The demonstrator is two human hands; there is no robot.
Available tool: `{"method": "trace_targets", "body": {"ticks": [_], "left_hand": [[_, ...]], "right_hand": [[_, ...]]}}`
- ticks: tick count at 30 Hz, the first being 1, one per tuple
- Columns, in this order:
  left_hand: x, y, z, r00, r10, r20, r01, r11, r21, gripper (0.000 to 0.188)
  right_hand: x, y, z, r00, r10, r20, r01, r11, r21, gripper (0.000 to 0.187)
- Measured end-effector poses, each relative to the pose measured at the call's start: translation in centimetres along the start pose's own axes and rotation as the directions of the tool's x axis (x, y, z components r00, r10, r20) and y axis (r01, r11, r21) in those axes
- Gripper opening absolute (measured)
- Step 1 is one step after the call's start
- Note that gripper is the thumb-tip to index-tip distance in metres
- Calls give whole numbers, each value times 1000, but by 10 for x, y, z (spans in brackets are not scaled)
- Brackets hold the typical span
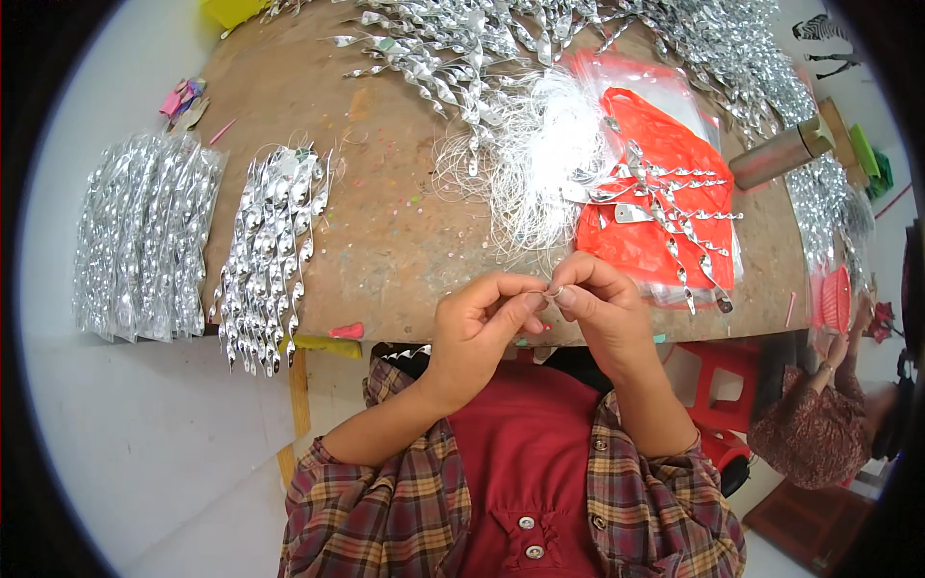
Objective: Packing silver tinsel decorations into plastic bags at a workshop table.
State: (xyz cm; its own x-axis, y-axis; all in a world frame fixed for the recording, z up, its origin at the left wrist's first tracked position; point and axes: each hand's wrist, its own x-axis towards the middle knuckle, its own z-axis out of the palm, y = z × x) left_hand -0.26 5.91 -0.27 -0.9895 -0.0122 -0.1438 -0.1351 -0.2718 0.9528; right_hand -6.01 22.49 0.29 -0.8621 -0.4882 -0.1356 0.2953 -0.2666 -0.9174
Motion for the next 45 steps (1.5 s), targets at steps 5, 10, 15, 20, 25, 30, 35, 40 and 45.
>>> {"method": "trace_targets", "body": {"ticks": [5, 10, 15, 20, 25, 30, 35, 40, 45], "left_hand": [[4, 0, -3, 996, -90, 15, 91, 992, -84, 16], [6, -4, -6, 992, -129, 10, 129, 981, -142, 16], [7, -8, -8, 985, -163, 48, 169, 974, -149, 16], [11, -12, -9, 962, -249, 117, 271, 927, -261, 13], [12, -15, -12, 947, -283, 153, 319, 886, -337, 11], [13, -17, -13, 947, -273, 171, 316, 890, -329, 10], [12, -12, -10, 959, -249, 132, 271, 944, -188, 10], [9, -15, -7, 992, -81, 99, 81, 997, 5, 8], [9, -12, -6, 999, -44, 26, 42, 995, 92, 9]], "right_hand": [[1, 7, -6, 997, 79, 6, -79, 996, 51, 9], [3, 11, -7, 994, 105, 4, -105, 994, 27, 10], [2, 12, -7, 994, 109, -13, -109, 993, 37, 10], [3, 14, -6, 990, 134, -43, -131, 990, 60, 8], [2, 16, -7, 988, 149, -28, -148, 988, 39, 7], [0, 14, -8, 985, 163, -56, -166, 984, -63, 8], [5, 5, -12, 992, 76, -99, -94, 977, -192, 11], [10, -6, -2, 971, -209, 120, 236, 728, -644, 9], [6, -6, 5, 928, -333, 165, 335, 559, -759, 8]]}}
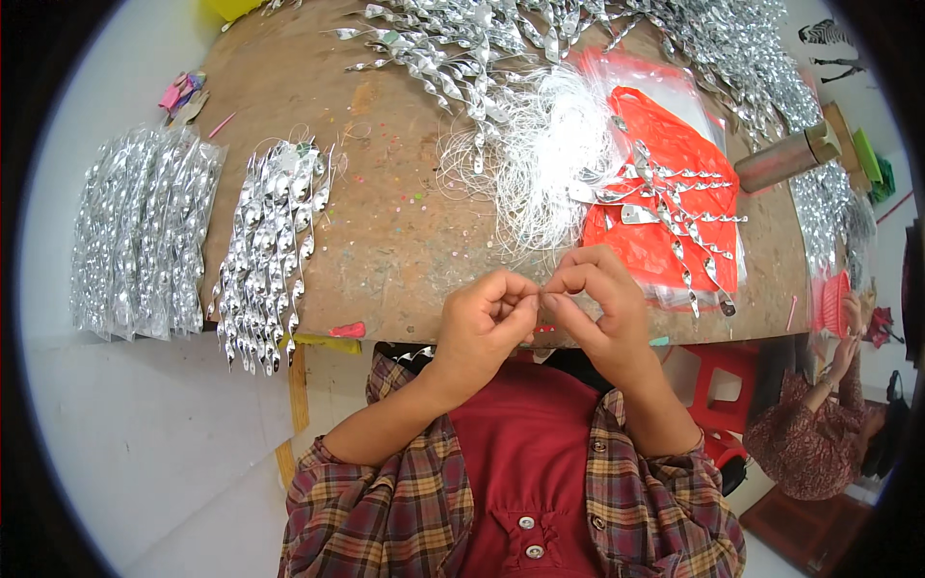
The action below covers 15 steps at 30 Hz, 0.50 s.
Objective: Packing silver tinsel decorations into plastic bags at a workshop table.
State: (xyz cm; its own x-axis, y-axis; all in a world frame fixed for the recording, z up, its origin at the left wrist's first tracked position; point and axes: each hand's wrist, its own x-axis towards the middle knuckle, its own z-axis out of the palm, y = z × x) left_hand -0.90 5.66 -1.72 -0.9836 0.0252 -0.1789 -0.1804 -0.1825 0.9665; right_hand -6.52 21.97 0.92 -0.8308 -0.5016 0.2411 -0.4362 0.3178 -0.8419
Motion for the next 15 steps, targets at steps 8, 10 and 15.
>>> {"method": "trace_targets", "body": {"ticks": [8, 10, 15], "left_hand": [[5, 1, -9, 960, -203, 192, 272, 834, -481, 15], [5, 2, -11, 946, -238, 222, 320, 806, -499, 15], [4, 4, -14, 941, -201, 271, 313, 820, -479, 12]], "right_hand": [[-8, 8, 0, 997, -73, -9, 73, 997, -14, 8], [-8, 10, 0, 991, -130, -29, 131, 991, 12, 10], [-9, 11, -6, 990, -140, 20, 138, 987, 86, 10]]}}
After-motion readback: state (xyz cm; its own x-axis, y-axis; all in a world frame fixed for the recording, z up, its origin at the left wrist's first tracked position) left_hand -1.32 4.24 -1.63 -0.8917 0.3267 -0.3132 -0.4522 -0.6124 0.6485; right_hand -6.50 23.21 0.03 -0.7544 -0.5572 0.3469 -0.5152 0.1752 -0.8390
